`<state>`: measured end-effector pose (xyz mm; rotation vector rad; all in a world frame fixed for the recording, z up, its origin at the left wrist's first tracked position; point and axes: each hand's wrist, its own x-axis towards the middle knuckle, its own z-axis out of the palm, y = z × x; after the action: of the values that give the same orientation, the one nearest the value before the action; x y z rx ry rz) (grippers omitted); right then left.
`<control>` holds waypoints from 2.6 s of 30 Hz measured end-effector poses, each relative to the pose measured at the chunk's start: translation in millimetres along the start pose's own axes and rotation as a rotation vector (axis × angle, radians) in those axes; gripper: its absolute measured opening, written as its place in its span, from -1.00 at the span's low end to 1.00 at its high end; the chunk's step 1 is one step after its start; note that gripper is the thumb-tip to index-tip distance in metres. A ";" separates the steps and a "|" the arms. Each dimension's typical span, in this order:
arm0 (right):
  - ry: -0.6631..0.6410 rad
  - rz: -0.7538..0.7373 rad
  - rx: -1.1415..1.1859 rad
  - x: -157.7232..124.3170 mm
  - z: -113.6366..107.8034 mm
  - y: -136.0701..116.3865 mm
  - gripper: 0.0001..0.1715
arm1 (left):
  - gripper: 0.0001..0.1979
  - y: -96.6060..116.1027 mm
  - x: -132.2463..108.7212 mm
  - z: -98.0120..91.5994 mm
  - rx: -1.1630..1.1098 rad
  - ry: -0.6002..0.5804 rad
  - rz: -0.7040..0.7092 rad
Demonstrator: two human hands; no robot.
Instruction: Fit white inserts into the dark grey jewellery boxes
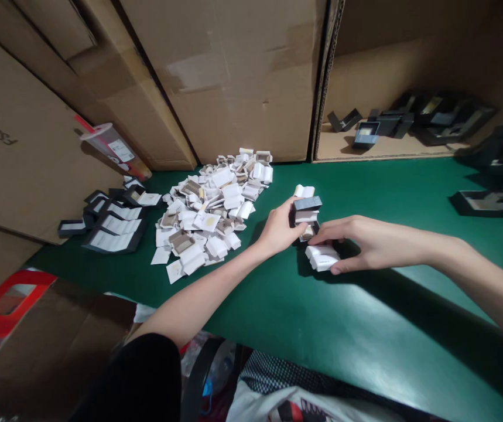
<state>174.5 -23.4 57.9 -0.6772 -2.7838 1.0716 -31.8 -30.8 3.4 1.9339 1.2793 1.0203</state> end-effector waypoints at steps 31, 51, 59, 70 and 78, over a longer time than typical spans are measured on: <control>-0.037 0.208 -0.189 -2.9 -1.7 0.8 0.03 | -0.67 0.0 3.0 0.7 0.010 -0.010 -0.052; 0.006 0.195 -0.281 0.6 -0.3 -1.3 -0.08 | -0.62 3.1 3.2 1.4 0.083 -0.011 -0.070; -0.059 0.226 -0.187 5.5 -4.6 -2.3 -0.05 | -0.67 6.6 2.8 -0.3 0.130 -0.027 -0.055; -0.065 0.263 -0.274 6.5 -2.4 -1.4 0.04 | -0.65 4.3 1.8 1.4 0.096 -0.052 -0.067; -0.070 0.257 -0.307 6.6 -2.6 -4.8 0.02 | -0.72 6.5 3.6 -4.2 0.115 -0.073 -0.024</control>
<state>167.4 -22.1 62.5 -1.0752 -3.0159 0.7145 -31.4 -29.5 11.8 2.0180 1.3425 0.8730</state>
